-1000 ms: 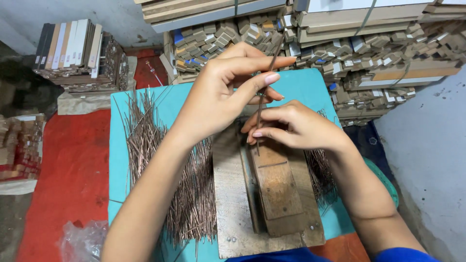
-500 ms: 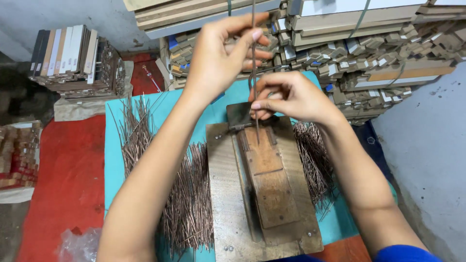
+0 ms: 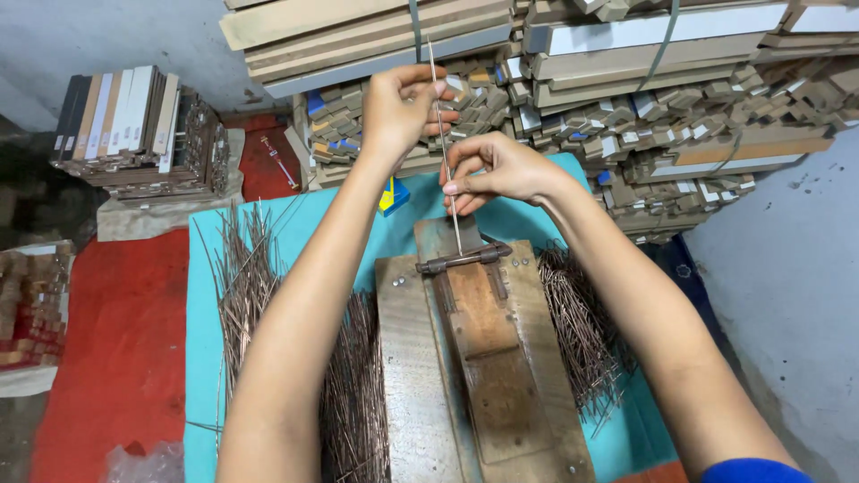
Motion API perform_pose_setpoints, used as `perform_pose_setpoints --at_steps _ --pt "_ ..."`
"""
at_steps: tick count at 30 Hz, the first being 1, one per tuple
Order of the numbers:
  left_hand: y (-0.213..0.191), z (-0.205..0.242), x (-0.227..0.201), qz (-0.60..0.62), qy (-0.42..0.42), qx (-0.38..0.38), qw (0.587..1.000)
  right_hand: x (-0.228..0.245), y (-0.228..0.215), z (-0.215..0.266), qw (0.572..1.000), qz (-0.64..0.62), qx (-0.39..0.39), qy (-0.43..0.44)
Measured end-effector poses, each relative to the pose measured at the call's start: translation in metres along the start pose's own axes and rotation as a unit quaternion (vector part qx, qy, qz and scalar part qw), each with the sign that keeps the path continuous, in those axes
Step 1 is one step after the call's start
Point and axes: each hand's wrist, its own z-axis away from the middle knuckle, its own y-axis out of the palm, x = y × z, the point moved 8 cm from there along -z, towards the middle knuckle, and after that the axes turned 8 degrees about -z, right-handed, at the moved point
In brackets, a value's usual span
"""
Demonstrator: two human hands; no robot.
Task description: Bending thin metal rods into a specific shape using a manual jig and lever
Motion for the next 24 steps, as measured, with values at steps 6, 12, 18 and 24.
perform_pose_setpoints --at_steps 6,12,18,24 --pt "0.004 -0.003 0.052 0.025 -0.094 0.034 0.995 -0.033 0.002 -0.001 0.995 -0.059 0.045 0.065" --pt "-0.002 0.001 0.095 0.075 -0.108 0.002 0.991 -0.062 -0.003 -0.004 0.993 -0.110 0.002 0.042" --pt "0.001 0.016 0.092 0.075 -0.108 0.023 0.991 -0.078 -0.003 -0.004 0.988 -0.131 0.036 0.066" --pt "0.009 0.054 0.071 0.094 -0.100 0.051 0.989 -0.082 -0.001 0.005 0.996 -0.052 0.076 0.018"
